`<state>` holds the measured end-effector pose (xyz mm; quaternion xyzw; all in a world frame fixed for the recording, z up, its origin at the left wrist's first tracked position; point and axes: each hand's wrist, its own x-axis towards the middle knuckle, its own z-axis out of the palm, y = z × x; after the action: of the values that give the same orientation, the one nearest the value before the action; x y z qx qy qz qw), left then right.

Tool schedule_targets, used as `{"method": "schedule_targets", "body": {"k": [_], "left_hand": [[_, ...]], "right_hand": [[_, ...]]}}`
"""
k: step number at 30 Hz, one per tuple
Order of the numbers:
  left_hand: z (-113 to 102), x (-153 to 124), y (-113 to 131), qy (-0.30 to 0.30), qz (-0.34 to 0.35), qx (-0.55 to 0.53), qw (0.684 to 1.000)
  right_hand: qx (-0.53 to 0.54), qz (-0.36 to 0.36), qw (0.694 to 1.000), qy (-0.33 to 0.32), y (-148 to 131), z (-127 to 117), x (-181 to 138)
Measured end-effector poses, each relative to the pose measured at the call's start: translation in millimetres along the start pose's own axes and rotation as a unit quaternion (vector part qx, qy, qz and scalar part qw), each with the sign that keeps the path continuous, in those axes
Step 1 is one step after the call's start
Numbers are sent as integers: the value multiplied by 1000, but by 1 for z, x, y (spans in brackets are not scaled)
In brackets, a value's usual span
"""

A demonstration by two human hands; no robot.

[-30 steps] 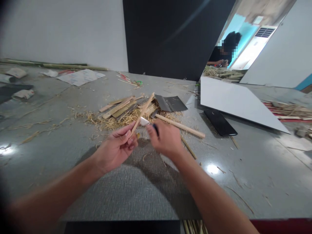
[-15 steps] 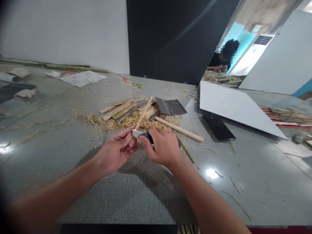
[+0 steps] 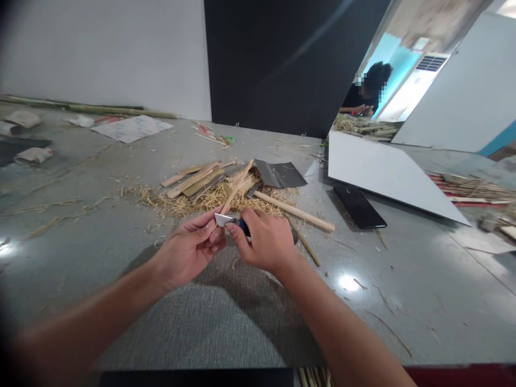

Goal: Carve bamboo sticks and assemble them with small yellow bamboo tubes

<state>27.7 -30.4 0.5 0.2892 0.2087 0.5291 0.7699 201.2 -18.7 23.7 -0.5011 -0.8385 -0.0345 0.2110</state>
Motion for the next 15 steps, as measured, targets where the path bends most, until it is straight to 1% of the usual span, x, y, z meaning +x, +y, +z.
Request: {"method": "schedule_targets", "body": {"k": [3, 6, 8, 11, 13, 15], "left_hand": [[-1, 1, 1, 3, 7, 10, 1000], [-1, 0, 0, 3, 6, 23, 1000], [-1, -3, -2, -11, -5, 35, 999], [2, -7, -7, -34, -26, 47, 998], [3, -8, -8, -37, -34, 51, 997], [2, -8, -8, -34, -35, 53, 997]], "right_hand": [[-10, 15, 1000, 3, 2, 0, 2], [6, 30, 1000, 7, 12, -3, 5], [20, 57, 998, 31, 24, -8, 8], [25, 95, 991, 87, 44, -13, 10], [32, 94, 990, 101, 48, -14, 10], [43, 75, 993, 84, 43, -11, 9]]}}
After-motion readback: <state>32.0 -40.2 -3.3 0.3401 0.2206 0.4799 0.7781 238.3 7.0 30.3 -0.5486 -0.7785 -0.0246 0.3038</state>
